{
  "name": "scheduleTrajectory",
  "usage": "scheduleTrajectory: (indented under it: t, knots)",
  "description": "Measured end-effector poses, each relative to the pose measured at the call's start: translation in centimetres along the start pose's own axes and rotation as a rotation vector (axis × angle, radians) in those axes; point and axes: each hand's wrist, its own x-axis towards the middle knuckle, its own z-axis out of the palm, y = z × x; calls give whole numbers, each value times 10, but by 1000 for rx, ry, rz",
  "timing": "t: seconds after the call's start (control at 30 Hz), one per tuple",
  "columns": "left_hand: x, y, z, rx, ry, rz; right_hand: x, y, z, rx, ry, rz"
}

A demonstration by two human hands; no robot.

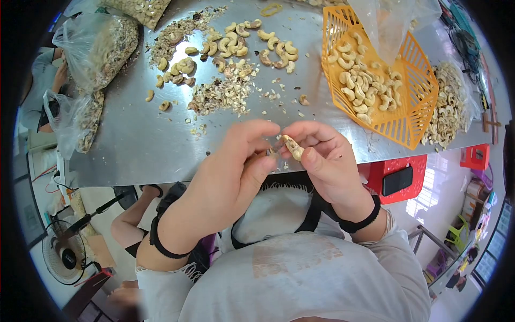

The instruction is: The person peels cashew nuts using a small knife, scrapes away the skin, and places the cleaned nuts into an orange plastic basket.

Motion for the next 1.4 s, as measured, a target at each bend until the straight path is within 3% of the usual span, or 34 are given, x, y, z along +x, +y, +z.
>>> scheduleTrajectory:
  t: [0.17,0.5,0.6,0.67,0.8,0.87,1.1,1.2,1.27,1.4]
  knots:
    - [-2,-4,7,57,45,111,-1,-1,7,52,21,-46]
    - [-2,-4,5,63,44,149,-1,1,8,-28,40,-131]
    - [-1,4,1,-28,-39,29,-3,-2,8,-61,50,-82]
    - [-1,4,-1,-269,-89,-101,-4,-5,9,-95,46,-44]
    - [-1,2,-8,-397,-161,-151,-5,-7,10,-165,2,-85]
    - [0,0,-14,-670,-309,-215,-5,-7,11,-173,-4,-84]
    - [2,1,-12,-723,-319,-275,-6,-4,14,-201,-25,-150]
    - [0,-1,-5,-582,-226,-193,-4,-4,14,-210,-19,-193]
    - [-1,-1,-2,-336,-115,-27,-2,-3,13,-219,-21,-221]
    - [-1,-2,1,-17,-4,99,0,0,12,-304,5,-280]
